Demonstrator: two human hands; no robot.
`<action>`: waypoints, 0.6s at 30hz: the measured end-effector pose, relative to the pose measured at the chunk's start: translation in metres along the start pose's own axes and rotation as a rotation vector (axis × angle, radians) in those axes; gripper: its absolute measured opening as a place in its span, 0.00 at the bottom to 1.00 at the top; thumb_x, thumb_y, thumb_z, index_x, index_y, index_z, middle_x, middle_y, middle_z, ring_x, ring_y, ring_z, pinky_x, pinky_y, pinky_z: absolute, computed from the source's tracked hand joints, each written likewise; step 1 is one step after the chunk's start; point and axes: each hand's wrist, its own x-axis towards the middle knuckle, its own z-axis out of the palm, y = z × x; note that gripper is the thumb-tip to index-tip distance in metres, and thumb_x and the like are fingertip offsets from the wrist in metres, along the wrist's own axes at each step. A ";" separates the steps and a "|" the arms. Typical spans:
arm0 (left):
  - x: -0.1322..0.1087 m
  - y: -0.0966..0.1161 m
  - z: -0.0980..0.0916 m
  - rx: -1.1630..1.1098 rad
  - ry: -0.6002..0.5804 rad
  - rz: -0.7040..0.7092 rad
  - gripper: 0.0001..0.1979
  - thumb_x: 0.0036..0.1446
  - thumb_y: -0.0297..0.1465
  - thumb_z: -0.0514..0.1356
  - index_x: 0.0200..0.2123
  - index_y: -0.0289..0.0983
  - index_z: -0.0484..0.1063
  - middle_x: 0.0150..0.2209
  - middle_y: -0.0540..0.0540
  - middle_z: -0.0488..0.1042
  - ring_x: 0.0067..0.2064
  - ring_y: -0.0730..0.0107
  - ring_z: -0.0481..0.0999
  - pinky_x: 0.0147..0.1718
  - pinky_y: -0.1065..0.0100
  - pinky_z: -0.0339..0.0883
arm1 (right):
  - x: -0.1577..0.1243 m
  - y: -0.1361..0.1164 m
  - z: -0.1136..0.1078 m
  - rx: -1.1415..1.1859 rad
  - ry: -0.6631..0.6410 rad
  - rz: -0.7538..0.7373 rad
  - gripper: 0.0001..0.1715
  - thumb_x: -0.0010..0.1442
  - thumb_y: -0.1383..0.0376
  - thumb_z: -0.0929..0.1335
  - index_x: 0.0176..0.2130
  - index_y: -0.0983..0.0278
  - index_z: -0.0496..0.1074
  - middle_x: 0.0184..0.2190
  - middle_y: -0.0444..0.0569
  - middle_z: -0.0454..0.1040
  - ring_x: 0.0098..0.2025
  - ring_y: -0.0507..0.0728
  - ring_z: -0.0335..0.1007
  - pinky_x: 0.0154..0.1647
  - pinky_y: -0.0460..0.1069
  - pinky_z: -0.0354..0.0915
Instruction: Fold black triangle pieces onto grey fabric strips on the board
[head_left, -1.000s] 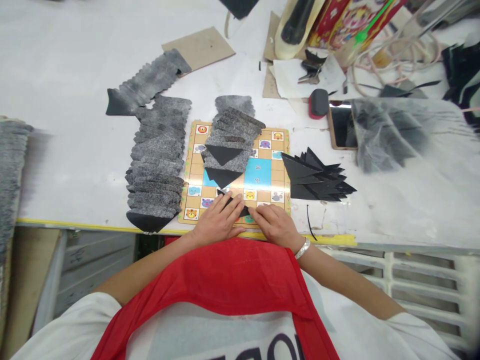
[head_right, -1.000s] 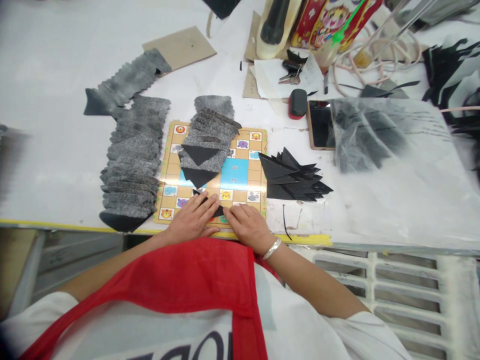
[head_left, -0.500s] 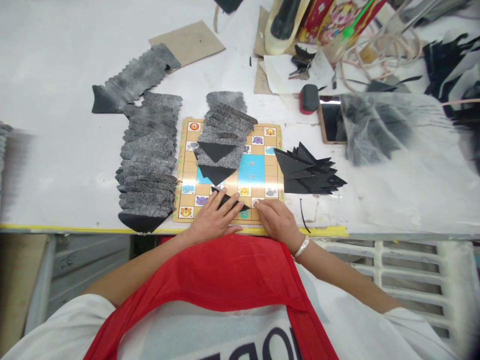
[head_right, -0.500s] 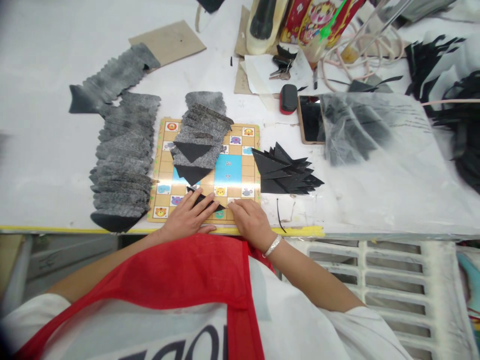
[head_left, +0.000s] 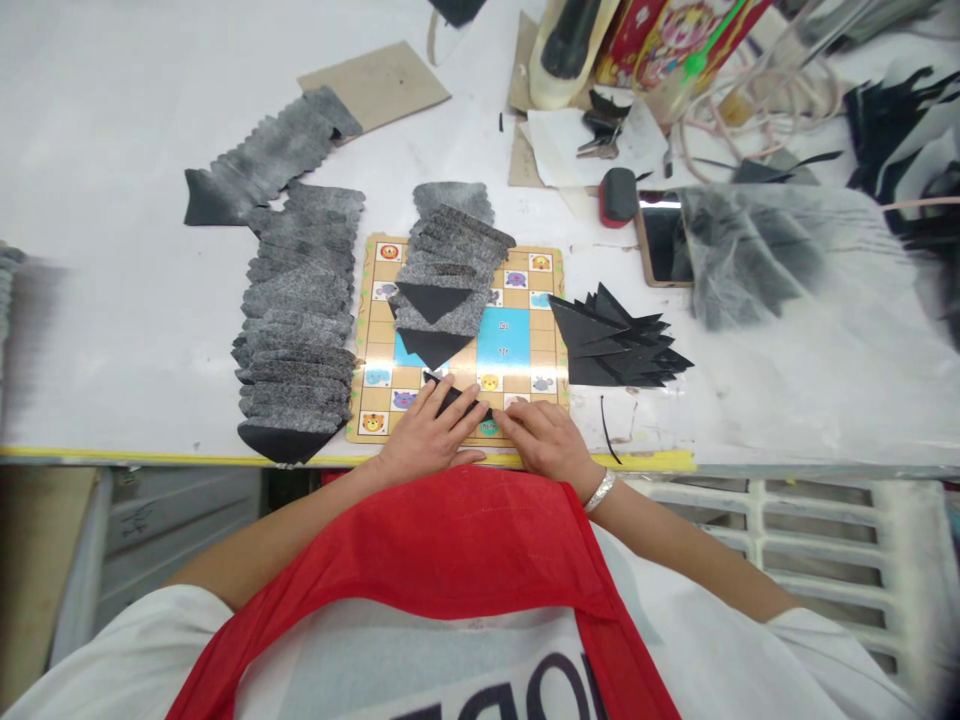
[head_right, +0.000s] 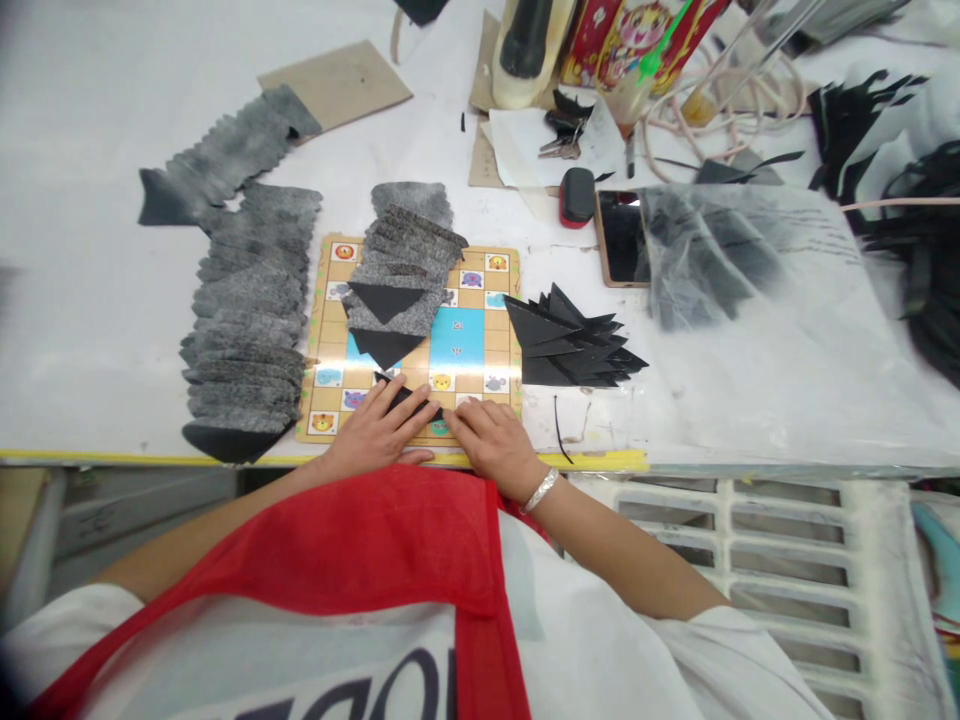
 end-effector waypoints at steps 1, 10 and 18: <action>0.000 0.000 0.000 -0.001 -0.002 -0.003 0.30 0.58 0.50 0.51 0.56 0.37 0.66 0.60 0.42 0.61 0.61 0.43 0.56 0.57 0.50 0.51 | 0.000 0.000 -0.001 -0.014 -0.012 -0.004 0.16 0.64 0.68 0.61 0.50 0.67 0.70 0.42 0.54 0.72 0.42 0.58 0.62 0.41 0.52 0.58; -0.001 0.001 0.000 -0.047 -0.044 -0.018 0.33 0.57 0.51 0.51 0.59 0.36 0.62 0.62 0.39 0.58 0.62 0.42 0.53 0.57 0.47 0.49 | 0.003 -0.006 -0.002 0.120 -0.010 0.177 0.18 0.62 0.71 0.60 0.50 0.68 0.69 0.41 0.54 0.72 0.42 0.58 0.63 0.43 0.52 0.58; -0.005 -0.002 -0.004 -0.050 -0.092 -0.120 0.38 0.58 0.52 0.47 0.61 0.31 0.56 0.62 0.36 0.56 0.63 0.49 0.54 0.60 0.46 0.43 | 0.007 -0.018 -0.003 -0.064 -0.069 0.054 0.19 0.62 0.68 0.63 0.52 0.67 0.68 0.45 0.56 0.71 0.50 0.62 0.61 0.44 0.54 0.55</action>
